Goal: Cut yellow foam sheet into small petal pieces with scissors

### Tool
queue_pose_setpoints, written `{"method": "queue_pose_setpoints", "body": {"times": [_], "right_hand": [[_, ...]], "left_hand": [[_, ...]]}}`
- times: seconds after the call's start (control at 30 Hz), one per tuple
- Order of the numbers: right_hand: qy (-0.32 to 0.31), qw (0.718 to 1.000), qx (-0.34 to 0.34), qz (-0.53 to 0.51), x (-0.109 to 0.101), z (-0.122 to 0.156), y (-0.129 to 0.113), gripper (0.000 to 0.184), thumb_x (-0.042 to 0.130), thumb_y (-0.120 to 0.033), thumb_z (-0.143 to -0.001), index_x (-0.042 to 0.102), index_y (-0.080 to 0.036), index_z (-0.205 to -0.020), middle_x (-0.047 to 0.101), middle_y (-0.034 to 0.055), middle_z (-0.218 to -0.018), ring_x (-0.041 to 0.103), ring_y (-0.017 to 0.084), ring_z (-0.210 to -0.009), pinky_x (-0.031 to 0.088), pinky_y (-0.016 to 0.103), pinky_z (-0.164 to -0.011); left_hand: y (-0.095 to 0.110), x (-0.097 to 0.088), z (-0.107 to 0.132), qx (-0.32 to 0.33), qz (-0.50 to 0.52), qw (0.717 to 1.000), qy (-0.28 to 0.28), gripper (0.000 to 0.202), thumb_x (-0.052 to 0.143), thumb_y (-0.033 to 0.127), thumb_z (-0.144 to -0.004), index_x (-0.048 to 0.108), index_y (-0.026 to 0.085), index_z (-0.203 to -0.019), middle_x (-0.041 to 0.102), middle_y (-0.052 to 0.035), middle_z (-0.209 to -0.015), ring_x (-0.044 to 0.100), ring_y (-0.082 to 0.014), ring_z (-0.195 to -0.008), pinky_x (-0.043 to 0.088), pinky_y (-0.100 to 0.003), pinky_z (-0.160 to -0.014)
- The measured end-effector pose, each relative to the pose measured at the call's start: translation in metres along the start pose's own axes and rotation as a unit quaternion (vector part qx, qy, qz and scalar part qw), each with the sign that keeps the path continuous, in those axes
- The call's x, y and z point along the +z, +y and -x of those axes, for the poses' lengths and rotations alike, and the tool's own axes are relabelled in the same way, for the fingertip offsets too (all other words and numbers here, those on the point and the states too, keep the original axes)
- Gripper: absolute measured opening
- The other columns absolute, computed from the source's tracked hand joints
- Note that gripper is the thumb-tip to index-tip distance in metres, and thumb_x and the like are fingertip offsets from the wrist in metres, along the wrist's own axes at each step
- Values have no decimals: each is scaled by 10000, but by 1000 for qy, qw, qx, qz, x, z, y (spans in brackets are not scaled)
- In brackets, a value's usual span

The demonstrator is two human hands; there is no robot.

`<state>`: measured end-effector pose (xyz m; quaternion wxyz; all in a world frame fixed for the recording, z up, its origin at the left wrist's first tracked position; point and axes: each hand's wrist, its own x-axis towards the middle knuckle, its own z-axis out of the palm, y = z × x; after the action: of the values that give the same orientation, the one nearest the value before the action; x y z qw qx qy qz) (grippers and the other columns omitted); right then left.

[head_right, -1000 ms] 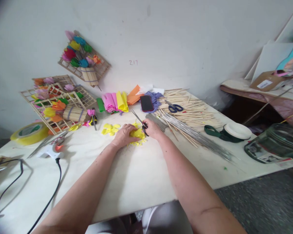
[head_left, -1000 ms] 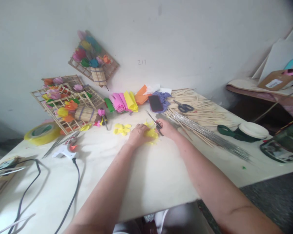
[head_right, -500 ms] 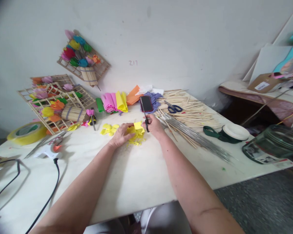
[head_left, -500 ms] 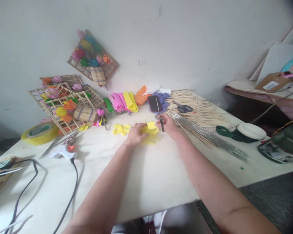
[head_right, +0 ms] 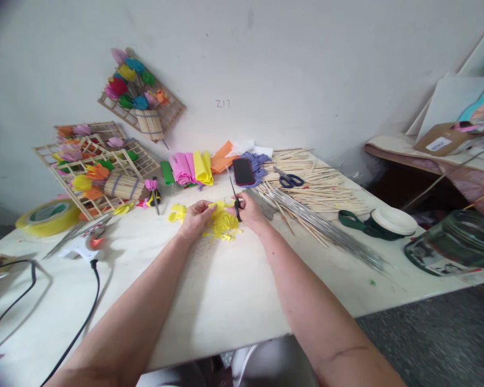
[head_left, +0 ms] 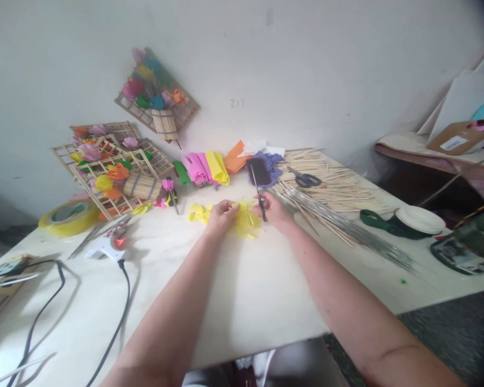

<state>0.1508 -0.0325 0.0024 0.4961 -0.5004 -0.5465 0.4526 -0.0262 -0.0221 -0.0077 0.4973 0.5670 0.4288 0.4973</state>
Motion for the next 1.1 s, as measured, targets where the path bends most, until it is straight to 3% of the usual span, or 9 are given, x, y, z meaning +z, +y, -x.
{"method": "queue_pose_setpoints", "body": {"times": [0.23, 0.43, 0.63, 0.87, 1.1], "right_hand": [[-39, 999, 0, 13, -5, 3, -3, 395, 685, -353, -648, 550, -203, -987, 552, -37, -625, 534, 101, -505, 331, 173, -343], [-137, 990, 4, -24, -4, 12, -8, 300, 624, -429, -726, 561, -177, -876, 550, -29, -620, 499, 75, -457, 295, 157, -308], [-182, 982, 42, 0, -3, 13, -4, 337, 606, -491, -729, 569, -162, -794, 547, -29, -567, 490, 71, -397, 279, 168, -283], [-203, 977, 49, 32, -1, 18, -8, 310, 624, -464, -719, 568, -161, -753, 526, -43, -523, 432, 55, -367, 255, 169, -303], [-183, 981, 42, 44, 2, 22, -13, 339, 627, -492, -706, 559, -160, -721, 527, -44, -505, 408, 49, -352, 234, 175, -313]], "left_hand": [[0, -6, -5, 5, 155, 987, 34, 362, 754, 379, -590, 544, 151, -778, 621, 13, -700, 648, -133, -670, 500, -259, -680], [1, -9, -5, -39, 214, 976, 33, 377, 776, 319, -583, 522, 154, -809, 636, 8, -675, 673, -155, -657, 530, -260, -646], [1, -11, -5, -62, 231, 971, 27, 343, 771, 309, -597, 493, 149, -717, 628, 2, -640, 682, -176, -701, 544, -277, -667], [-2, -14, -6, -62, 253, 965, 13, 301, 762, 281, -608, 515, 145, -715, 658, -20, -717, 684, -182, -760, 542, -287, -718], [-4, -14, -6, -62, 278, 959, 0, 288, 766, 266, -596, 523, 148, -697, 670, -27, -722, 684, -200, -795, 535, -292, -735]]}}
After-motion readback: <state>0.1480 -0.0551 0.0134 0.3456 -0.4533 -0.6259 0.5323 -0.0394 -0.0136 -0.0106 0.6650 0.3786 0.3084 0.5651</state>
